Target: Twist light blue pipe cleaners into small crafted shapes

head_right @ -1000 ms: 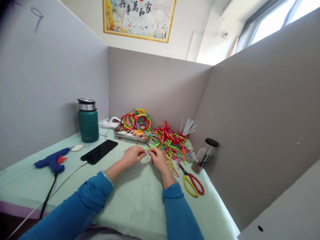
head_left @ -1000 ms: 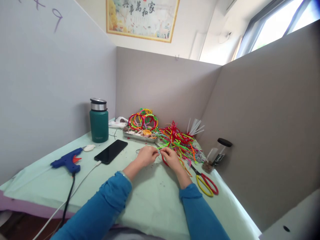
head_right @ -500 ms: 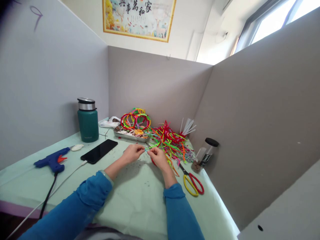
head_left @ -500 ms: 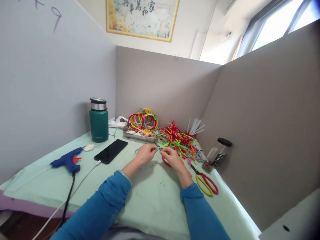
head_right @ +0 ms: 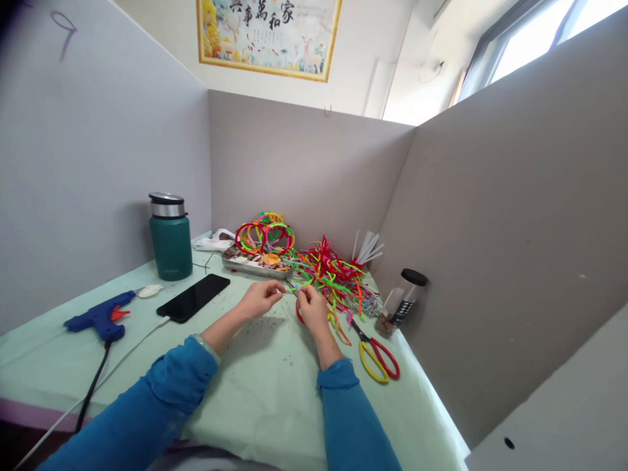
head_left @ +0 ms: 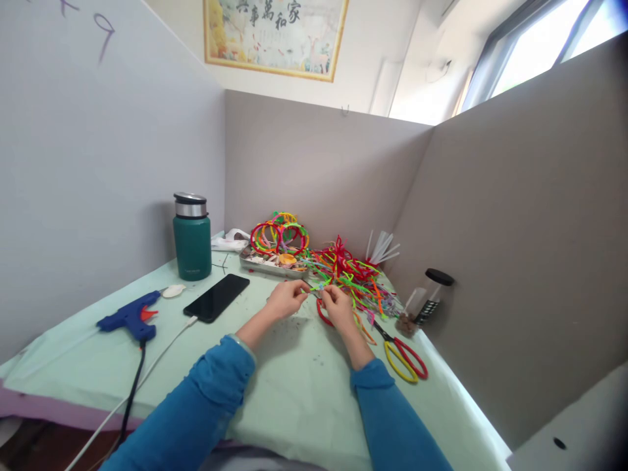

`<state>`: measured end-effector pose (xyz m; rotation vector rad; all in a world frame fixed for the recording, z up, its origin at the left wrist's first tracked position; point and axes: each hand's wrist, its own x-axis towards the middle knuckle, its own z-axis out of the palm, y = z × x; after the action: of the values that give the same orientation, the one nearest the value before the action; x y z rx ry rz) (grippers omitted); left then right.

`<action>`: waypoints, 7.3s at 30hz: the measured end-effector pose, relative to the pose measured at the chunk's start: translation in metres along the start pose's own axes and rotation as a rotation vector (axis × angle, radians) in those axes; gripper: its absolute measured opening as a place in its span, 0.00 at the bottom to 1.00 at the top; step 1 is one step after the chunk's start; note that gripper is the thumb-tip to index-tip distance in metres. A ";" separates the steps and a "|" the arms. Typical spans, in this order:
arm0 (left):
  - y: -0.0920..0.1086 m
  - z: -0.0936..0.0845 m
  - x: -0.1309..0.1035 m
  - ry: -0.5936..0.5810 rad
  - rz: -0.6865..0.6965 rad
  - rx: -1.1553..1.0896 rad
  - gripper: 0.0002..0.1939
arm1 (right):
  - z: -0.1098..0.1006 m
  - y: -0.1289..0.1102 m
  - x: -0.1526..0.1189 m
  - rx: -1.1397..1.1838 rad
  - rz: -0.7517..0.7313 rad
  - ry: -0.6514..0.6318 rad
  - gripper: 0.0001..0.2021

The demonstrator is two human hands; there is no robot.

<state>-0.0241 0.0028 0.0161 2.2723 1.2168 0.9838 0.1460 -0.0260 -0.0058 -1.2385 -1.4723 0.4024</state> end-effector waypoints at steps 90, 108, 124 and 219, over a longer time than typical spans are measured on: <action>-0.007 0.004 -0.002 -0.167 -0.165 -0.008 0.12 | 0.007 0.000 -0.005 -0.281 -0.156 -0.174 0.08; -0.007 0.005 0.000 -0.224 -0.339 -0.445 0.12 | 0.006 0.001 -0.002 -0.032 -0.003 -0.167 0.11; -0.012 0.006 0.001 -0.180 -0.435 -0.694 0.16 | 0.006 -0.008 -0.007 -0.140 -0.150 -0.152 0.10; 0.006 0.005 -0.006 -0.225 -0.456 -0.549 0.11 | 0.018 -0.005 -0.014 -0.375 -0.163 0.021 0.10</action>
<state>-0.0190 -0.0056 0.0142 1.5437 1.1237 0.7451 0.1258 -0.0327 -0.0149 -1.3941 -1.6665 0.0010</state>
